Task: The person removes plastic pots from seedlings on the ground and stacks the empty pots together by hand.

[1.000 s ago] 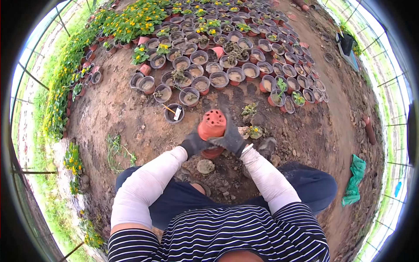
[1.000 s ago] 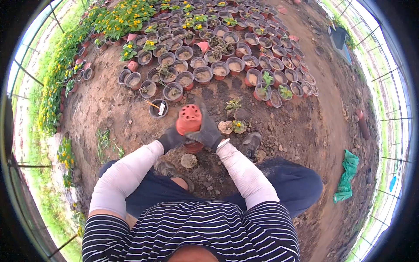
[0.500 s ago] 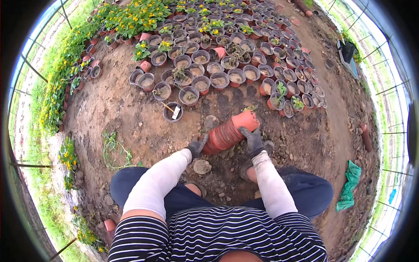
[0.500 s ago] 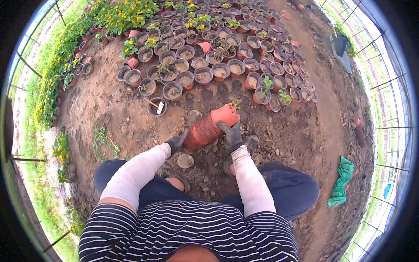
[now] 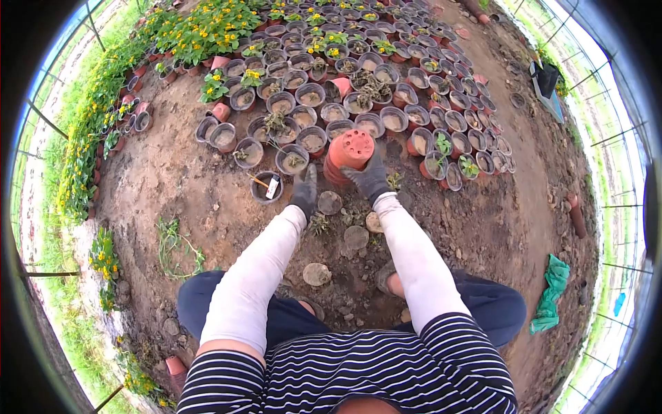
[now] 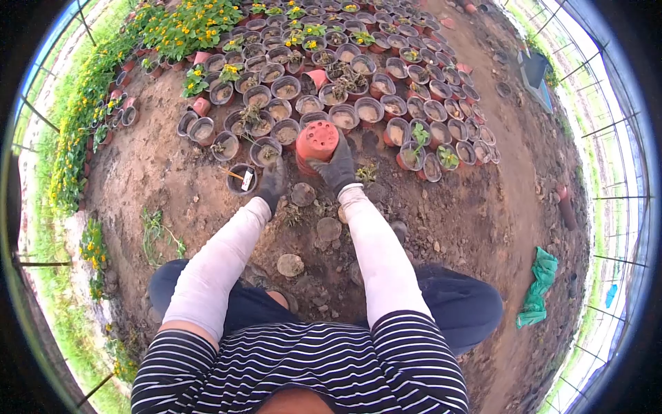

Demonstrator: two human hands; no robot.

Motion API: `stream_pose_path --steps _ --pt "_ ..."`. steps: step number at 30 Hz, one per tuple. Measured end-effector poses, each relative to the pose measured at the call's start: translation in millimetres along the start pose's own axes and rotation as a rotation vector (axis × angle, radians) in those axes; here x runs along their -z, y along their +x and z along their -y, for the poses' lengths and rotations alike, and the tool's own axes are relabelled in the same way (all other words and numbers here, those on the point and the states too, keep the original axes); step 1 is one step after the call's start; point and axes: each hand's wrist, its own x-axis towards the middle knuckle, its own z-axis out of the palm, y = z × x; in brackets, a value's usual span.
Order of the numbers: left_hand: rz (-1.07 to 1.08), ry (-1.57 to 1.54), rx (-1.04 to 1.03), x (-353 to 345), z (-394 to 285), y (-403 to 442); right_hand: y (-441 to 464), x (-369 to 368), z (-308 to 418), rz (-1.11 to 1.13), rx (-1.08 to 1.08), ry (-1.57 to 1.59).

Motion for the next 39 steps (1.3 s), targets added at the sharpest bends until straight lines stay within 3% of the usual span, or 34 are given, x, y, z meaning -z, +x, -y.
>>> stream_pose_path --steps 2,3,6,7,9,10,11,12,13,14,15,17,18,19,20,22,24,25,28,32,39 --pt "-0.169 -0.028 -0.281 -2.2 -47.8 -21.5 -2.1 -8.0 -7.6 0.041 -0.006 -0.049" --pt "-0.202 -0.158 -0.329 -13.5 -86.1 -35.1 3.5 -1.5 23.9 0.153 0.064 -0.082" --pt "-0.32 0.107 -0.425 -27.6 -175.2 -75.5 10.2 30.2 41.4 0.467 0.289 -0.432" --pt "-0.367 0.222 -0.473 -26.9 -176.7 -72.1 10.9 64.9 76.5 0.568 0.179 -0.423" --pt "-0.161 0.196 -0.41 -20.4 -182.4 -69.3 15.0 134.7 81.3 0.66 0.098 -0.663" --pt "-0.057 0.186 -0.38 -17.5 -184.4 -68.6 15.5 178.4 95.1 0.656 -0.078 -0.709" --pt "-0.087 0.298 -0.424 -17.4 -180.4 -66.2 0.6 226.8 78.0 0.461 0.017 -0.715" --pt "-0.084 0.413 -0.46 -18.4 -182.3 -68.5 -1.8 273.1 110.9 0.515 -0.115 -0.561" --pt "-0.084 0.525 -0.493 -20.1 -183.9 -73.0 -16.2 309.2 131.7 0.427 -0.342 -0.764" --pt "-0.088 0.635 -0.522 -20.7 -182.4 -76.9 -44.2 356.8 124.9 0.324 -0.441 -0.799" --pt "-0.058 0.799 -0.544 -21.4 -173.0 -66.1 -72.0 398.4 116.3 0.298 -0.358 -0.77" --pt "-0.038 0.959 -0.574 -29.6 -196.4 -91.0 -152.3 451.4 89.5 0.148 -0.56 -0.628" --pt "-0.026 1.04 -0.582 -33.7 -204.0 -102.5 -198.9 467.9 74.3 0.279 -0.694 -0.944" --pt "0.041 1.088 -0.542 -35.2 -203.5 -100.0 -271.4 498.5 5.9 0.309 -0.847 -0.673" --pt "0.156 1.121 -0.324 -40.0 -214.3 -101.5 -320.2 486.3 -4.4 0.438 -0.965 -0.745" --pt "0.055 1.299 -0.537 -44.3 -193.9 -82.2 -384.0 438.9 -5.5 0.548 -1.061 -0.732" --pt "0.141 1.368 -0.402 -54.8 -223.0 -99.2 -406.7 383.7 2.6 0.605 -1.036 -0.672" --pt "0.077 1.403 -0.492 -55.7 -220.0 -95.8 -405.4 356.4 10.5 0.631 -1.012 -0.642" --pt "0.174 1.215 -0.406 -59.7 -236.5 -88.0 -381.7 305.6 27.7 0.712 -0.949 -0.596" --pt "0.108 1.146 -0.85 -63.9 -224.6 -48.1 -339.8 287.4 30.2 0.817 -0.954 -0.592" --pt "0.28 1.142 -0.738 -87.8 -245.8 -24.9 -278.1 291.1 22.6 0.953 -1.135 -0.621"
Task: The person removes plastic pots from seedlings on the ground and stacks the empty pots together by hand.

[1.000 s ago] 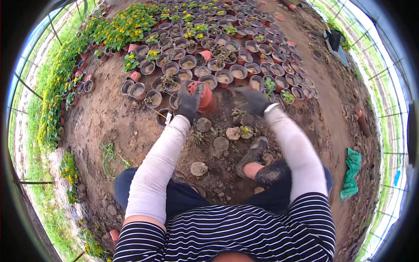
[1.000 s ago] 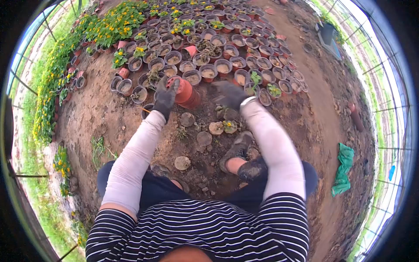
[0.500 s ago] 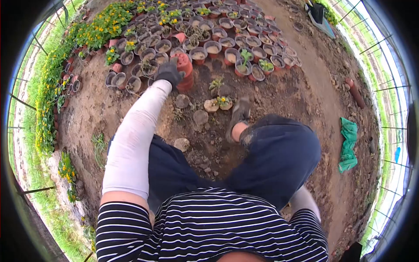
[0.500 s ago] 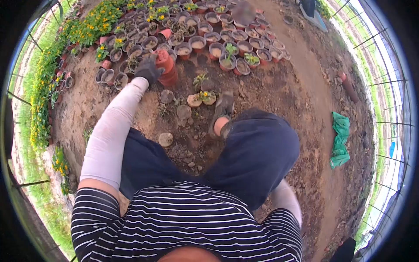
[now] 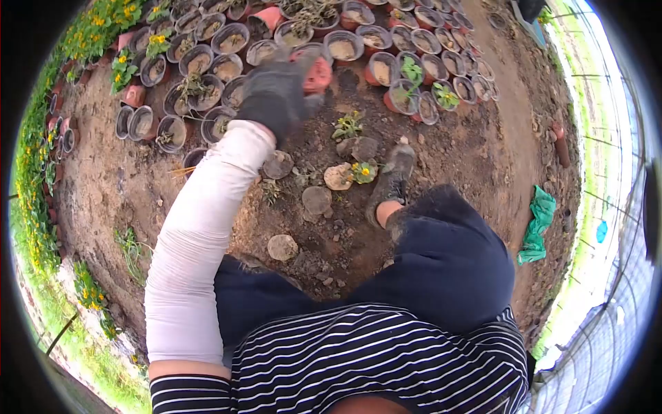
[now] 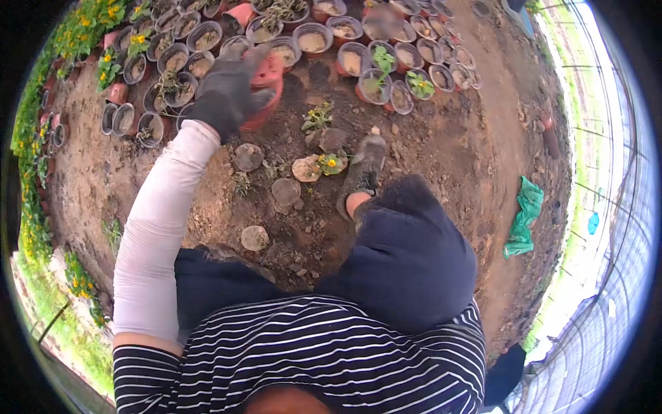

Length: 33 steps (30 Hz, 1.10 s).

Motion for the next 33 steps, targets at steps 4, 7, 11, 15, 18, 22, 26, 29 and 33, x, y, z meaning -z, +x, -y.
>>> stream_pose_path --steps 4,7,11,15,18,22,26,29,33 --pt "0.061 -0.06 -0.091 5.8 6.7 19.3 9.2 36.3 17.2 0.068 -0.063 -0.022" --pt "0.129 -0.151 -0.051 4.3 9.3 20.5 23.2 67.8 26.1 0.117 -0.074 -0.048" --pt "0.253 -0.145 0.064 21.1 15.1 20.8 55.0 114.1 33.8 0.168 -0.04 -0.102" --pt "0.176 -0.157 0.151 4.6 12.3 6.8 98.7 160.7 39.0 0.195 0.04 -0.157" --pt "0.007 -0.072 0.171 -19.9 10.0 -10.2 133.0 184.4 41.0 0.192 0.126 -0.204" --pt "-0.017 -0.025 0.226 -26.9 -5.9 -18.8 177.2 218.6 51.6 0.08 0.271 -0.205" --pt "0.039 0.045 0.279 -15.9 -25.5 -17.3 169.5 244.4 95.4 -0.545 0.633 -0.41" --pt "0.198 0.229 0.288 0.3 -50.5 -7.3 200.2 236.5 84.0 -0.818 0.743 -0.636" --pt "0.117 0.315 0.227 -1.4 -72.2 5.5 190.4 242.6 82.5 -0.848 0.726 -0.156"
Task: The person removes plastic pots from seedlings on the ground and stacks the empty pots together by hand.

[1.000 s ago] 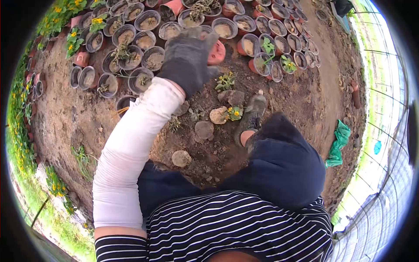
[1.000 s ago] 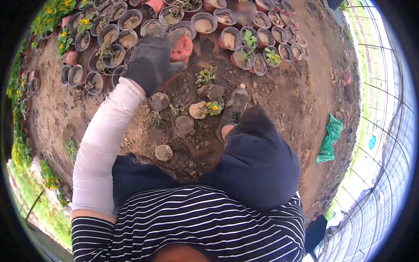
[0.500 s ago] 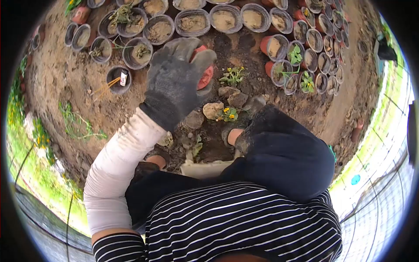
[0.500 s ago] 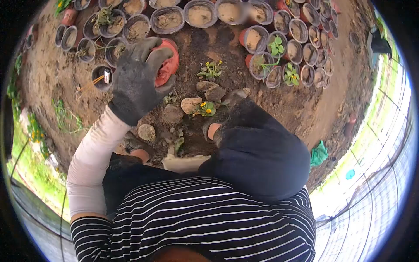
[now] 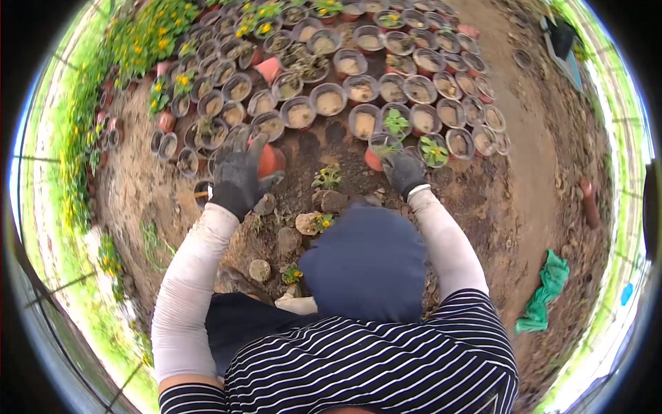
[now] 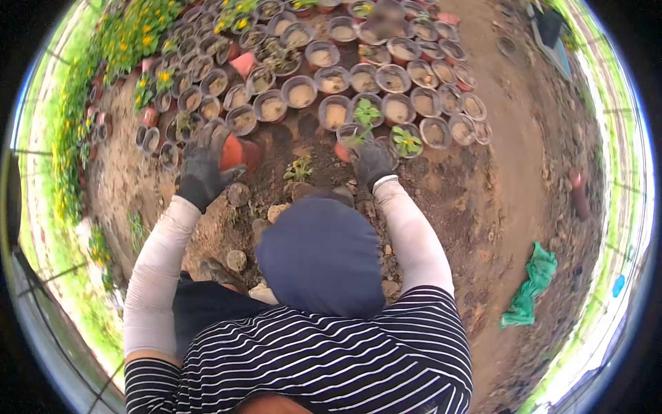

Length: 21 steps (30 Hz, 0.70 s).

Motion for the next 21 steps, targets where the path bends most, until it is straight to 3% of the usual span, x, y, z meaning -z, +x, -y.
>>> stream_pose_path --steps 1,4,6,8,11,14,17,19,21 --pt "0.01 -0.004 -0.004 5.9 -10.8 2.9 -6.4 14.4 4.0 -0.133 0.016 0.091" --pt "-0.016 -0.038 -0.064 7.8 -32.8 5.3 -49.1 54.7 -7.0 0.017 -0.567 1.028" --pt "-0.075 -0.085 -0.08 -1.0 -38.8 10.3 -93.8 46.8 -42.8 0.025 -0.742 1.338" --pt "-0.051 -0.187 -0.05 -2.5 -49.4 19.3 -142.6 13.4 -87.7 -0.02 -0.919 1.244" --pt "-0.048 -0.453 0.005 19.9 -84.2 40.5 -180.6 -23.5 -105.7 -0.127 -0.749 0.458" --pt "-0.067 -0.634 -0.05 7.9 -109.4 54.0 -176.5 -14.9 -51.2 -0.178 -0.367 0.202" --pt "0.03 -0.86 -0.036 -19.3 -133.2 58.6 -160.6 -5.9 -34.4 0.068 -0.455 -0.037" --pt "0.109 -1.186 0.08 -51.7 -141.7 41.6 -152.8 8.8 -28.0 0.067 -0.334 -0.072" --pt "0.191 -1.109 0.138 -80.0 -137.4 24.3 -151.6 3.2 -29.3 0.087 -0.221 -0.065"
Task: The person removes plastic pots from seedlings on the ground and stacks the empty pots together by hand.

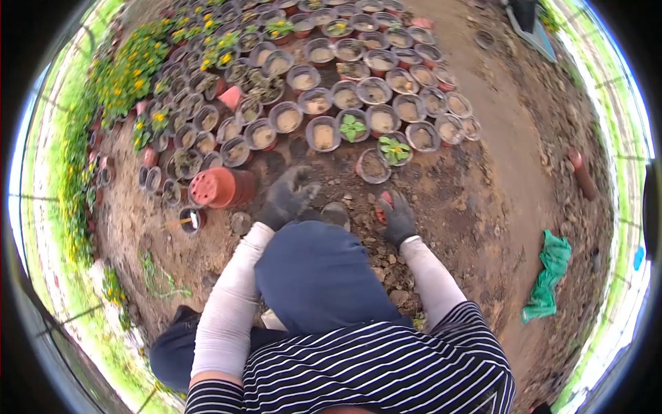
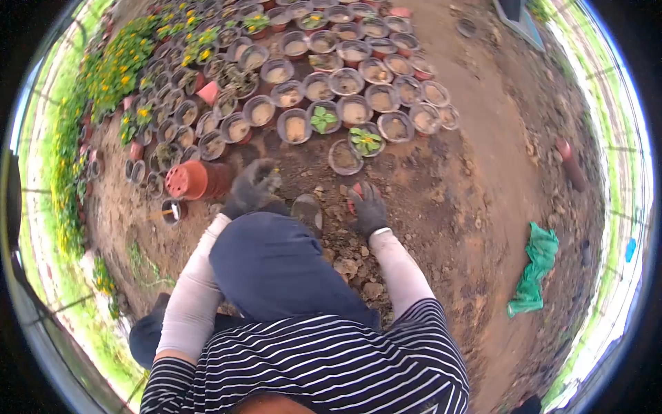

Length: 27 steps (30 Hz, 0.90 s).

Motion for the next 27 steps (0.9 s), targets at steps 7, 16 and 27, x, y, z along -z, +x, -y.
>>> stream_pose_path --steps 7,16,27 --pt "0.024 -0.135 0.249 -2.8 75.2 -19.1 3.3 -6.7 -39.8 -0.028 -0.153 0.35" --pt "0.014 -0.093 0.321 -18.8 59.0 -1.2 12.0 96.6 -22.2 -0.389 -0.067 0.033" --pt "0.051 -0.241 -0.116 -0.9 62.5 9.9 140.5 30.3 61.4 -0.2 0.159 0.547"
